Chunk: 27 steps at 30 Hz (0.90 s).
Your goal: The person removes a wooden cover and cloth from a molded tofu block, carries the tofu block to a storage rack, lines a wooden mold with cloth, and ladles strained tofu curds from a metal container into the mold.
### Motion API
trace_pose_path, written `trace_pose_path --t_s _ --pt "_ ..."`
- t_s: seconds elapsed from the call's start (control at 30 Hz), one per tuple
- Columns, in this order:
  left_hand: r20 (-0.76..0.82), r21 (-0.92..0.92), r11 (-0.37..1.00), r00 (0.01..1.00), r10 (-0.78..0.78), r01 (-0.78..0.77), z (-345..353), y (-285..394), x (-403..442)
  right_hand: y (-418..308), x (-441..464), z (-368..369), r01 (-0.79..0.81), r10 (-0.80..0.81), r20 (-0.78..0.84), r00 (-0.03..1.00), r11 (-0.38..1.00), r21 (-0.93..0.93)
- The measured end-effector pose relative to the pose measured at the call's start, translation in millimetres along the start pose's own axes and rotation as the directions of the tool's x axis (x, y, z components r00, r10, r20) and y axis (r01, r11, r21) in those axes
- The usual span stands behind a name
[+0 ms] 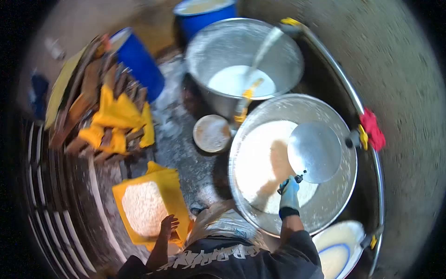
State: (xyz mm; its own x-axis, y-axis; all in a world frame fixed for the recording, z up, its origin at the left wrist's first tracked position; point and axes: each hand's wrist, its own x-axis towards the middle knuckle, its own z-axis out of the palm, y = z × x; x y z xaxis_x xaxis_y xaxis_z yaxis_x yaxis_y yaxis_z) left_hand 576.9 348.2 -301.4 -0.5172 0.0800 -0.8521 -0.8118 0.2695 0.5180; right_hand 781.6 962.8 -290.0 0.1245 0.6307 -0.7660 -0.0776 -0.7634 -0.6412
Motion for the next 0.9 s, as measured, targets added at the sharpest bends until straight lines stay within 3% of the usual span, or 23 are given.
trace_pose_path --t_s 0.07,0.1,0.17,0.2,0.23,0.3,0.33,0.37,0.43,0.47,0.53,0.57,0.63,0.67,0.73,0.77,0.83,0.9 --pt "0.068 0.143 0.989 0.997 0.04 -0.049 46 32 5 -1 48 -22 0.078 -0.075 -0.229 0.97 0.997 0.004" --pt "0.099 0.17 0.982 0.993 0.063 -0.079 72 50 -3 -1 64 -27 0.2 -0.172 -0.264 0.949 0.976 0.085" --pt "0.051 0.332 0.939 0.995 0.081 -0.093 127 80 -22 -4 99 -32 0.249 -0.195 -0.33 0.924 0.96 0.13" --pt "0.077 0.338 0.933 0.992 0.102 -0.122 137 84 -21 11 155 -43 0.115 -0.014 -0.308 0.951 0.943 0.313" --pt "0.059 0.364 0.926 0.995 0.084 -0.099 152 94 -26 21 189 -36 0.092 0.016 -0.309 0.951 0.939 0.332" --pt "0.052 0.389 0.916 0.995 0.086 -0.1 176 107 -39 44 233 -19 0.221 -0.041 -0.448 0.893 0.908 0.357" --pt "0.042 0.413 0.907 0.996 0.077 -0.087 179 109 -42 8 197 7 0.065 0.094 -0.473 0.876 0.949 0.309" --pt "0.026 0.433 0.898 0.997 0.071 -0.075 185 111 -48 23 214 21 0.27 -0.033 -0.531 0.847 0.886 0.377" --pt "0.007 0.479 0.878 1.0 0.015 -0.017 195 118 -59 66 276 31 0.115 0.089 -0.307 0.948 0.801 0.588" --pt "0.003 0.493 0.87 1.0 0.004 -0.005 194 119 -61 78 283 41 0.092 0.124 -0.308 0.943 0.795 0.6" --pt "0.002 0.523 0.853 1.0 -0.014 0.011 190 124 -66 97 291 67 0.004 0.086 -0.292 0.952 0.956 0.295" --pt "-0.044 0.547 0.836 0.999 -0.029 0.048 195 130 -69 46 237 85 -0.14 0.182 -0.233 0.955 0.972 0.188" --pt "-0.067 0.562 0.826 0.998 -0.01 0.046 201 140 -74 56 246 83 -0.262 0.263 0.069 0.962 0.965 -0.033" --pt "-0.08 0.568 0.822 0.997 -0.005 0.05 203 144 -73 66 257 80 -0.276 0.278 0.075 0.958 0.961 -0.032" --pt "-0.11 0.58 0.811 0.994 -0.017 0.078 205 147 -70 95 284 72 -0.423 0.482 0.257 0.838 0.87 -0.252" --pt "-0.114 0.578 0.813 0.993 -0.013 0.077 206 147 -70 107 292 65 -0.423 0.483 0.262 0.836 0.87 -0.255" --pt "-0.081 0.576 0.816 0.997 0.0 0.047 209 147 -68 122 297 50 -0.55 0.613 0.421 0.669 0.789 -0.276" --pt "-0.051 0.563 0.826 0.999 0.006 0.024 209 145 -64 107 275 44 -0.557 0.639 0.397 0.659 0.769 -0.313"
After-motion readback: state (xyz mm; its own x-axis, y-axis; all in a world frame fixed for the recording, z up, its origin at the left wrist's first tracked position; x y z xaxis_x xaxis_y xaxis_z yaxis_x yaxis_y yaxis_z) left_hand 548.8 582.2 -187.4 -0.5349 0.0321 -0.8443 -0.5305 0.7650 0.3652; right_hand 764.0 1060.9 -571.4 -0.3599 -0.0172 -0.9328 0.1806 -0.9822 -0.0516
